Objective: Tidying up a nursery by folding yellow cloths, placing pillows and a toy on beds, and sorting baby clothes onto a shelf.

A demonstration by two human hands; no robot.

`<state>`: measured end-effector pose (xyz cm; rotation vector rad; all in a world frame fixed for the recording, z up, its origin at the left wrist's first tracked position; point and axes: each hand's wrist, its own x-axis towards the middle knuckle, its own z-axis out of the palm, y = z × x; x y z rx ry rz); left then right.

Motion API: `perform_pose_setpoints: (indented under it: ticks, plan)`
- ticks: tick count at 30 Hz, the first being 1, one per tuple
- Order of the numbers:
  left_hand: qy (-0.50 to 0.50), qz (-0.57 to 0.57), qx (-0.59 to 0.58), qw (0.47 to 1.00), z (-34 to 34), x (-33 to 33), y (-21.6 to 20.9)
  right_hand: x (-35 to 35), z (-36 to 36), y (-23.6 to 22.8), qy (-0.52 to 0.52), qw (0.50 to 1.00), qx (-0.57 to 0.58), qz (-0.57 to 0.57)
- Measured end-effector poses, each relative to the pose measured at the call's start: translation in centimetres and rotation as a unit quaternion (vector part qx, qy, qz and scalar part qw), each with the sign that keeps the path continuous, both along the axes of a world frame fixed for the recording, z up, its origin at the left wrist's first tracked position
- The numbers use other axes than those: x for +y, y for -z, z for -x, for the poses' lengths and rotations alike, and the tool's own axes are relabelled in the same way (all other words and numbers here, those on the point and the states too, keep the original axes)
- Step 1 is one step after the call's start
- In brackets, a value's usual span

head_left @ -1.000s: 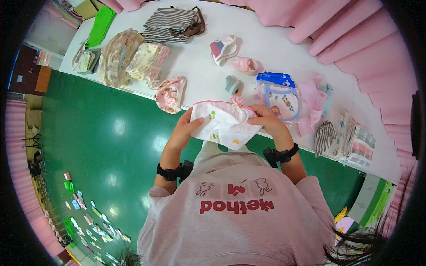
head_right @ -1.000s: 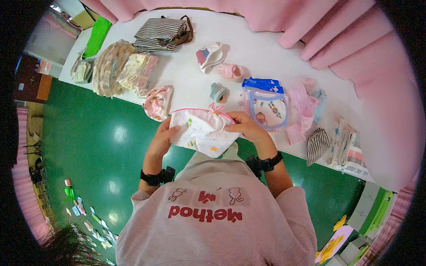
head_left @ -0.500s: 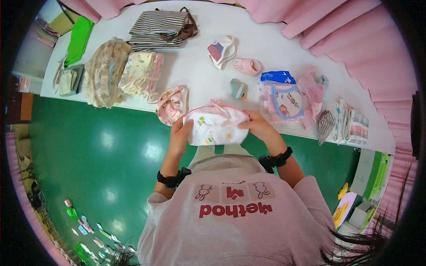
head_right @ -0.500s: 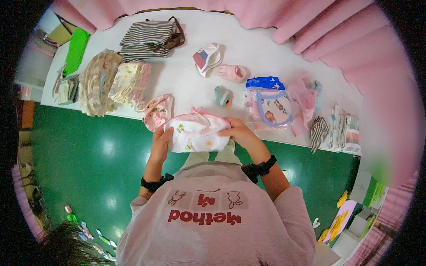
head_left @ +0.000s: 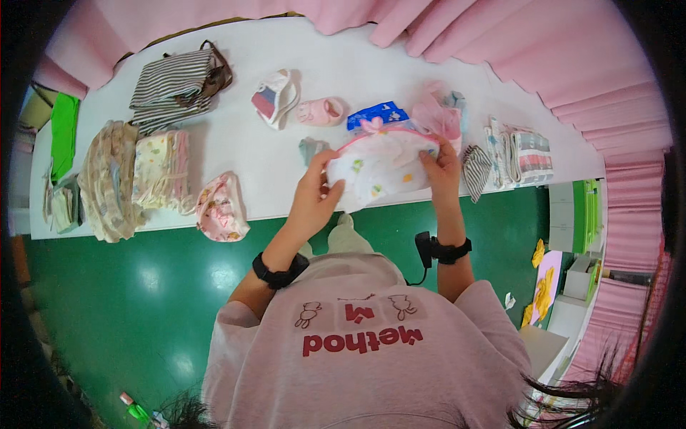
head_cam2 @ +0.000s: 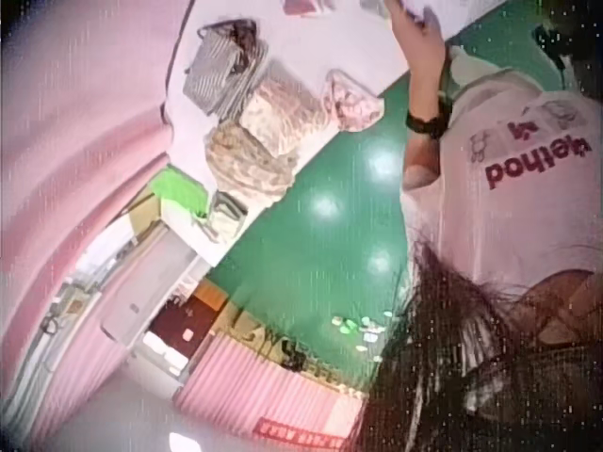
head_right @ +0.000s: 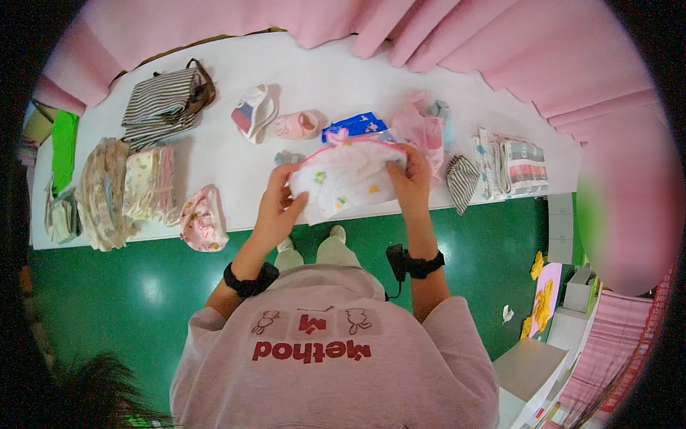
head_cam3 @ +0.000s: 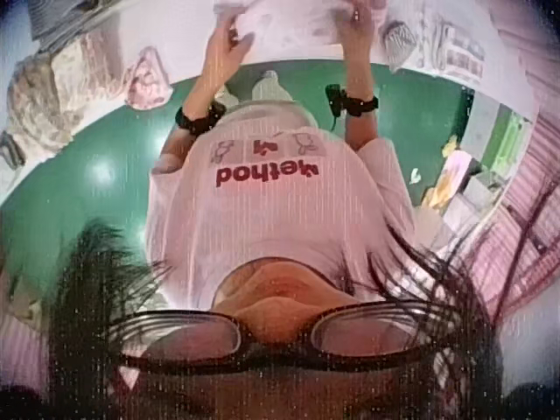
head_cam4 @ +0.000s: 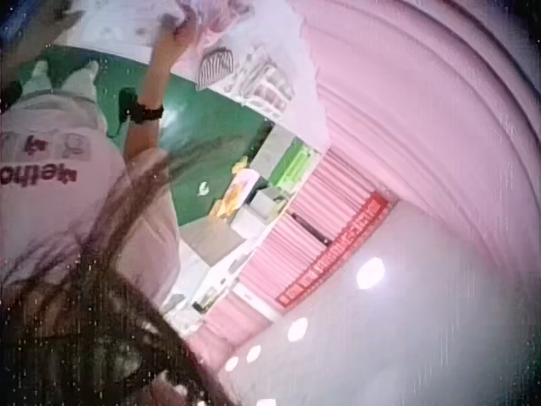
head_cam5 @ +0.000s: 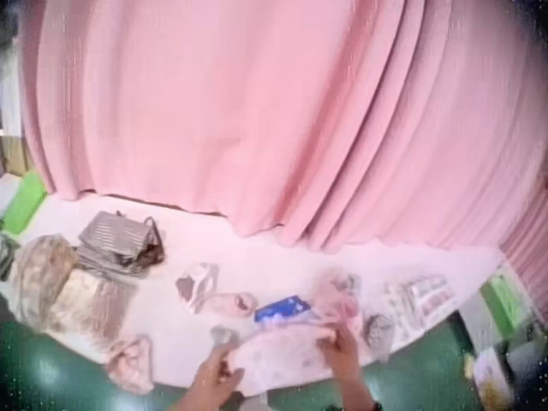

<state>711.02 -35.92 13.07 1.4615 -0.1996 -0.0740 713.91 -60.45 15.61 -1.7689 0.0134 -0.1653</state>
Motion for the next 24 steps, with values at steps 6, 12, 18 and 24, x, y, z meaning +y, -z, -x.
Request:
perform_pose_setpoints:
  ticks: [6,12,18,24]
  plan:
    - [0.045,-0.129,-0.044,0.99,-2.9,-7.2,2.9,-8.5,-3.7,5.5,0.075,0.989,-0.061,0.115]
    - [-0.025,-0.174,0.021,0.984,-2.4,-9.7,5.7,-11.6,-4.3,7.4,0.011,0.953,0.09,0.29]
    - [-0.132,-0.332,-0.077,0.931,-2.2,-11.0,3.5,-13.7,-5.0,5.0,-0.126,0.961,0.08,0.232]
    - [-0.164,-0.515,-0.058,0.84,-1.4,-14.0,3.3,-16.4,-5.2,4.7,-0.25,0.939,0.001,0.236]
